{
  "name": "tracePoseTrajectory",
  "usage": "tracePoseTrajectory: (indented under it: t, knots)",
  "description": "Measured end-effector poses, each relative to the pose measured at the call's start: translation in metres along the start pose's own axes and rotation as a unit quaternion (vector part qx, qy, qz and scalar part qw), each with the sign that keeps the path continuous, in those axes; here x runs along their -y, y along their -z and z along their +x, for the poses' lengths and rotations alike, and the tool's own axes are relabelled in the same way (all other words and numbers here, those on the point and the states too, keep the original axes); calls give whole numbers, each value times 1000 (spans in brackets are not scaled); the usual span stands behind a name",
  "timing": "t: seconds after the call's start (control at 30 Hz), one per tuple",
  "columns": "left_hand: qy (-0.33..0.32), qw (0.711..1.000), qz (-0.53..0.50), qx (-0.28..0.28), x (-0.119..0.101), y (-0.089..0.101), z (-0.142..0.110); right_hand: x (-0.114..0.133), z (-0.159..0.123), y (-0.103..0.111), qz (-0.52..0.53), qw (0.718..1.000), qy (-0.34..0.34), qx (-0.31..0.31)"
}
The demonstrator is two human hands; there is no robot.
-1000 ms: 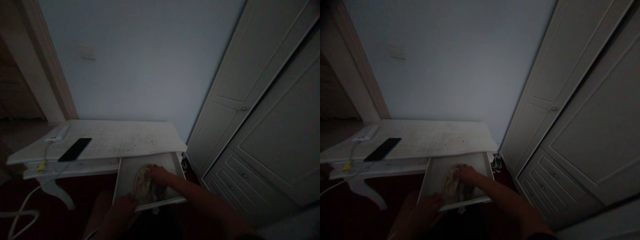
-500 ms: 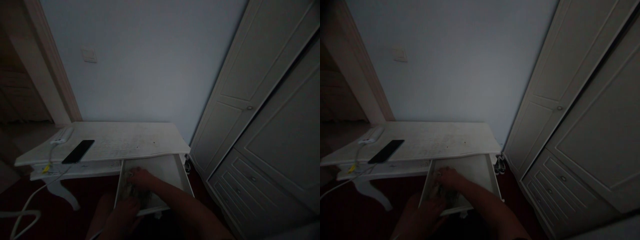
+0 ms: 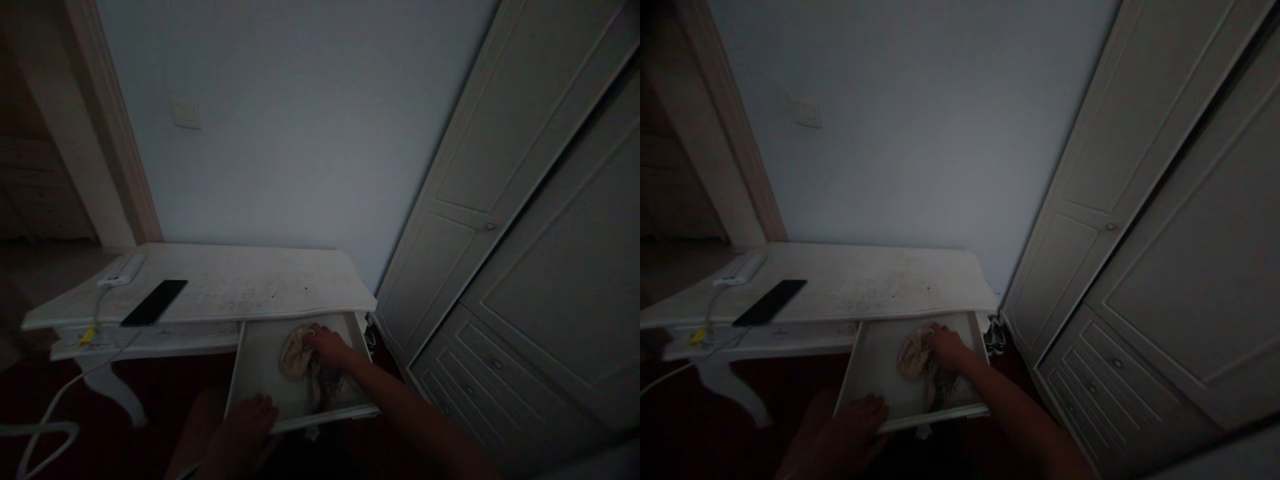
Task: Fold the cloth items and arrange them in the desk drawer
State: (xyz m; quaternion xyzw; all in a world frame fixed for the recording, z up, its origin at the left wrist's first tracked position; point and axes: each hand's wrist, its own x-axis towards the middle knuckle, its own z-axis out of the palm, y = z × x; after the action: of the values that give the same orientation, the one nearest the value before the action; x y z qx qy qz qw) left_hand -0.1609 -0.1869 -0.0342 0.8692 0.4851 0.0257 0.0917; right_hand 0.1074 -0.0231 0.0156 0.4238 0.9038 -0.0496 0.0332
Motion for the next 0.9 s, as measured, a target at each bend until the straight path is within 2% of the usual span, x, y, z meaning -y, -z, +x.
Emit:
tracePoseTrajectory:
  t: [0.07,0.17,0.23,0.33,0.43,0.53,0.63,0.73,0.83,0.9]
  knots:
    - [5,1000,-5,-13,0,-1,1,4,11,0,3,1000,-19,-13]
    - [25,1000,-4,-8,-4,2,2,29,33,-5,8,999,-15,-27]
    - [35,999,-10,5,-5,5,2,54,46,-11,11,999,10,-31]
    - [36,999,-36,-5,-5,11,3,87,56,-21,12,997,71,-32]
    - [32,998,-51,-17,-5,18,4,101,50,-29,10,991,131,-26]
    - [38,998,-48,-10,-8,22,5,90,31,-31,29,990,138,6]
    - [50,998,-37,-11,-7,16,3,61,11,-27,66,996,58,28]
    - [67,997,-27,-17,-3,3,1,28,-4,-19,78,997,-26,10]
    - [58,998,-24,-5,0,-2,1,3,-6,-12,75,994,-76,-10]
    - [54,998,-30,9,-2,2,2,-3,2,-10,76,992,-96,-19]
